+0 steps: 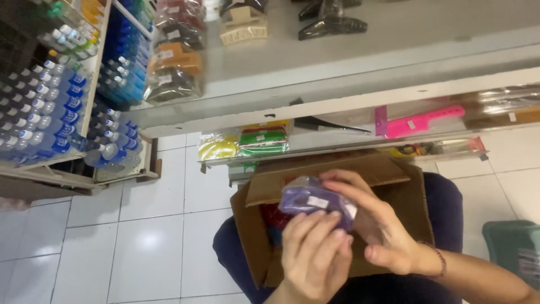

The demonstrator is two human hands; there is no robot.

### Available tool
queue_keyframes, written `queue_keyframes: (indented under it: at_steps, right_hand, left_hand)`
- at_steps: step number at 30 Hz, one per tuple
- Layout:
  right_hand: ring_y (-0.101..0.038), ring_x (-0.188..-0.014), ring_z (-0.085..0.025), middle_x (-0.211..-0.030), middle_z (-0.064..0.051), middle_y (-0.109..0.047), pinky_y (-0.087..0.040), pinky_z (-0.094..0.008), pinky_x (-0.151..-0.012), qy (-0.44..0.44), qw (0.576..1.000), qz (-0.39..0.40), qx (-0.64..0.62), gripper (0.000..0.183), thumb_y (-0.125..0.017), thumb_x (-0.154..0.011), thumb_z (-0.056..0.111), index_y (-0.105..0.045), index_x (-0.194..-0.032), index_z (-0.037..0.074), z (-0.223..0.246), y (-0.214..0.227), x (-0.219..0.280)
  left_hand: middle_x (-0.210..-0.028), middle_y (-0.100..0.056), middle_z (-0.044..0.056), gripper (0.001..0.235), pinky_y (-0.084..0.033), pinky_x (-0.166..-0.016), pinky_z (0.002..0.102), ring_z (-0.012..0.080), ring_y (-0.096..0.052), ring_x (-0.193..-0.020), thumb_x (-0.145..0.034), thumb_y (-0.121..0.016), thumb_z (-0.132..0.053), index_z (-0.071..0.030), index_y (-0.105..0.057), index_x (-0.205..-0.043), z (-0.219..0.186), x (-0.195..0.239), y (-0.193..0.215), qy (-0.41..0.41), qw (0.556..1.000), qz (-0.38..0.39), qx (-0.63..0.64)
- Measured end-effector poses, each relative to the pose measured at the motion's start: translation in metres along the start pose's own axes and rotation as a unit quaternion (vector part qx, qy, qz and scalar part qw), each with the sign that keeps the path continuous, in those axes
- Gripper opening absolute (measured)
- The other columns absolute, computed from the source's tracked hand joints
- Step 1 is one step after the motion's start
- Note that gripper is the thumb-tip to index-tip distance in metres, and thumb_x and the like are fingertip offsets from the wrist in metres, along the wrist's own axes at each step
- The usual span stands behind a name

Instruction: Cleaning store shelves with a cloth and organizing hair clips from a box onto display hooks.

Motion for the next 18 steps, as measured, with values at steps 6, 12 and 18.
queue_keyframes:
  at_steps: [6,12,18]
  right_hand:
    - [-0.049,-0.143,-0.033,-0.154,-0.018,-0.039,-0.051,-0.045,-0.114,0.016,0.996,-0.034,-0.079,0.062,-0.078,-0.082,-0.001,-0.057,-0.141,0.005,0.019,0.025,-0.045]
    - [-0.067,-0.113,-0.019,-0.129,-0.008,-0.069,-0.06,-0.03,-0.096,0.049,0.962,-0.07,0.261,0.053,-0.076,-0.086,0.001,-0.061,-0.137,0.008,0.058,0.077,-0.19]
    - [-0.067,-0.118,-0.02,-0.13,-0.011,-0.07,-0.051,-0.031,-0.102,-0.028,0.949,-0.041,0.31,0.065,-0.086,-0.079,0.012,-0.059,-0.138,0.004,-0.025,0.111,-0.289]
  left_hand:
    - [-0.117,-0.072,0.016,0.042,-0.054,-0.105,0.045,0.0302,-0.071,-0.114,-0.088,-0.075,-0.001,-0.003,-0.057,-0.127,0.032,-0.058,0.047,-0.095,0.994,0.038,0.026]
    - [-0.125,-0.07,0.015,0.031,-0.054,-0.103,0.04,0.0342,-0.069,-0.118,-0.094,-0.075,-0.002,-0.001,-0.066,-0.124,0.171,-0.191,0.105,0.016,0.993,0.071,-0.096]
    - [-0.14,-0.06,0.021,0.047,-0.045,-0.108,0.043,0.0414,-0.057,-0.128,-0.086,-0.074,-0.018,-0.006,-0.067,-0.131,0.301,-0.206,0.073,0.045,0.943,0.289,-0.157]
Point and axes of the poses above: each hand's wrist, its own x-axis away from the middle knuckle, its own y-axis out of the back of the hand, z = x × y, the point moved 7 cm from there along -x, towards the middle knuckle
